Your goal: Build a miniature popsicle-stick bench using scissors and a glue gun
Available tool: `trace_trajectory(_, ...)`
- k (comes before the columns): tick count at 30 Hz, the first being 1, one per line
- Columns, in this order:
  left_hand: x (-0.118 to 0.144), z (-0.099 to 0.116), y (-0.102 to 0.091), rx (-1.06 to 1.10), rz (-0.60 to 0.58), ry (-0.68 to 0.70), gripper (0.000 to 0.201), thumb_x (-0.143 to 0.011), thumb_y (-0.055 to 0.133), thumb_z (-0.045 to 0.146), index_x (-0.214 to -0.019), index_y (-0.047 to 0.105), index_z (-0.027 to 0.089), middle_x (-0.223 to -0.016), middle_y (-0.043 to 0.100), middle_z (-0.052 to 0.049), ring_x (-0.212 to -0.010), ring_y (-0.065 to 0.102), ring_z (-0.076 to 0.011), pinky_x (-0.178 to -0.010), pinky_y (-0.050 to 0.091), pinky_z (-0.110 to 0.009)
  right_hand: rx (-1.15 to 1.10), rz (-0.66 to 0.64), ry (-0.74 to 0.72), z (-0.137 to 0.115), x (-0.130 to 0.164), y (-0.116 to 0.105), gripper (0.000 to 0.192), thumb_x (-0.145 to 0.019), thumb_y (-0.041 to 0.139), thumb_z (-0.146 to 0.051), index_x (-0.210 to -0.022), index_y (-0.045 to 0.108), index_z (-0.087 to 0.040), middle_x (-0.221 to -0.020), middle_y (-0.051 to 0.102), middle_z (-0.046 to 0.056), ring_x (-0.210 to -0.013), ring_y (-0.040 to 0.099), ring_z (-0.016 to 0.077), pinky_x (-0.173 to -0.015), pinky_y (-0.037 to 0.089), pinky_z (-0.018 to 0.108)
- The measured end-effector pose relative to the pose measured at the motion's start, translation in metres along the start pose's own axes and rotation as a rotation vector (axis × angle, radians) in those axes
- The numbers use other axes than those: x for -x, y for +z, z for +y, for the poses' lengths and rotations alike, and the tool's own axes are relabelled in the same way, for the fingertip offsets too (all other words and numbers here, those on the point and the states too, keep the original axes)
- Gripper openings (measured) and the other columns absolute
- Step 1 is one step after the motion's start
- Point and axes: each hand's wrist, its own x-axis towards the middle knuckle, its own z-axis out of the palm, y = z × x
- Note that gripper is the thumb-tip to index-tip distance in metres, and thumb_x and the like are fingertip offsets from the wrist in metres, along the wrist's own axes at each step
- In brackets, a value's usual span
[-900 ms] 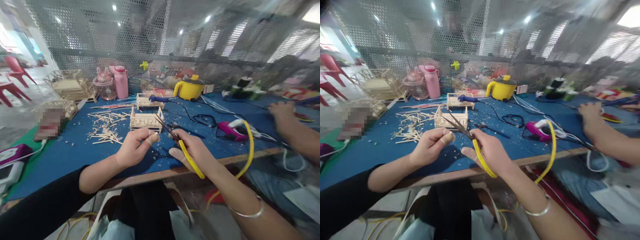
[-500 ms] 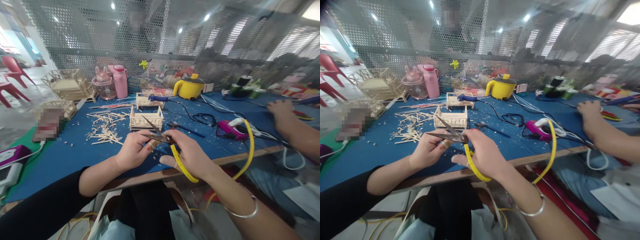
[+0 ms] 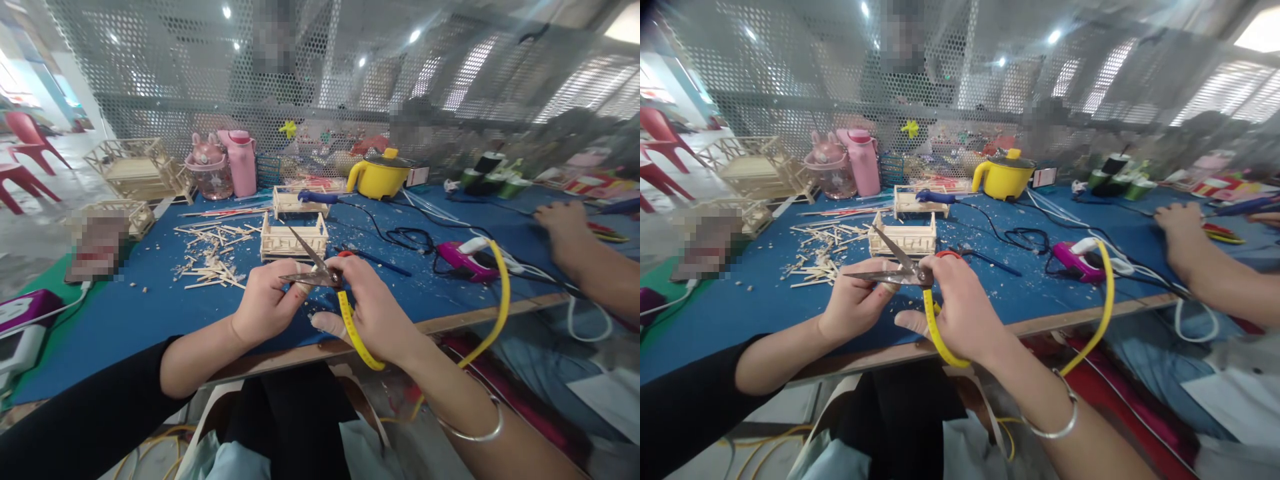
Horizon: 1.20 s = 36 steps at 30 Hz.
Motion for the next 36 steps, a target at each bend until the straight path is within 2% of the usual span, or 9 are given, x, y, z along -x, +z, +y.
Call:
trace_trajectory(7,0.0,0.003,0.002,-0.073,0.031,0.067,0.018,-0.085,0.052,0.016,-0.072,0.065,0.015,-0.062,0.061,-0.001,-0.058,0.056,-0.0096,-0.054,0.043,-0.019,0.006,0.006,0.021,-0.001,0.0,0.002,0.056,-0.071,0.069,-0.047,-0.113,0.044,-0.02,-0.101,0.054,0.008,-0.094,0.05,0.0239,-0.083,0.043,0.04)
trace_trajectory(12,0.001,0.003,0.001,-0.09,0.057,0.072,0.016,-0.084,0.053,0.014,-0.074,0.065,0.015,-0.062,0.062,-0.001,-0.059,0.057,-0.0095,-0.055,0.043,-0.019,0.001,0.016,0.026,-0.004,0.0,0.004,0.053,-0.072,0.069,-0.046,-0.112,0.044,-0.021,-0.102,0.055,0.008,-0.094,0.051,0.0242,-0.083,0.043,0.041)
trace_trajectory(17,0.0,0.002,-0.001,-0.119,0.018,0.11,0.017,-0.085,0.052,0.017,-0.08,0.067,0.016,-0.072,0.068,-0.004,-0.067,0.061,-0.0123,-0.062,0.048,-0.021,-0.037,0.041,0.016,-0.008,-0.001,0.004,0.053,-0.072,0.068,-0.048,-0.111,0.045,-0.021,-0.101,0.057,0.008,-0.092,0.053,0.0237,-0.081,0.045,0.04)
trace_trajectory(23,-0.001,0.002,-0.006,-0.175,-0.026,0.154,0.019,-0.085,0.049,0.016,-0.078,0.067,0.016,-0.08,0.07,-0.006,-0.073,0.064,-0.0128,-0.066,0.049,-0.021,-0.048,0.027,0.051,-0.007,0.002,0.002,0.051,-0.072,0.065,-0.055,-0.105,0.053,-0.018,-0.095,0.061,0.01,-0.088,0.058,0.0245,-0.076,0.048,0.038)
trace_trajectory(28,0.0,0.002,-0.003,-0.253,-0.008,0.138,0.019,-0.084,0.049,0.016,-0.071,0.062,0.016,-0.071,0.066,-0.004,-0.067,0.061,-0.0123,-0.061,0.047,-0.021,-0.045,0.038,0.092,-0.001,0.007,0.004,0.043,-0.077,0.062,-0.052,-0.103,0.056,-0.018,-0.09,0.064,0.008,-0.08,0.06,0.0203,-0.071,0.047,0.031)
trace_trajectory(31,0.0,0.003,0.0,-0.215,-0.01,0.11,0.026,-0.086,0.049,0.018,-0.061,0.055,0.016,-0.061,0.059,-0.002,-0.06,0.055,-0.0104,-0.057,0.044,-0.02,-0.078,0.004,0.148,0.001,0.01,0.005,0.034,-0.08,0.058,-0.05,-0.094,0.058,-0.018,-0.069,0.06,0.001,-0.059,0.053,0.0133,-0.057,0.043,0.025)
trace_trajectory(34,-0.001,0.004,0.002,-0.139,-0.045,0.002,0.023,-0.089,0.047,0.023,-0.072,0.06,0.016,-0.065,0.06,-0.002,-0.061,0.054,-0.0098,-0.059,0.043,-0.02,-0.193,-0.017,0.22,-0.001,0.011,0.003,0.033,-0.084,0.051,-0.051,-0.085,0.057,-0.019,-0.059,0.052,-0.003,-0.05,0.045,0.0106,-0.049,0.038,0.023)
trace_trajectory(36,-0.002,0.004,0.001,-0.087,-0.085,-0.051,0.021,-0.091,0.045,0.025,-0.084,0.063,0.016,-0.07,0.063,-0.002,-0.065,0.056,-0.0101,-0.062,0.044,-0.021,-0.281,0.08,0.292,-0.003,0.01,0.002,0.036,-0.086,0.045,-0.053,-0.086,0.055,-0.019,-0.061,0.052,-0.002,-0.051,0.046,0.011,-0.05,0.039,0.024)
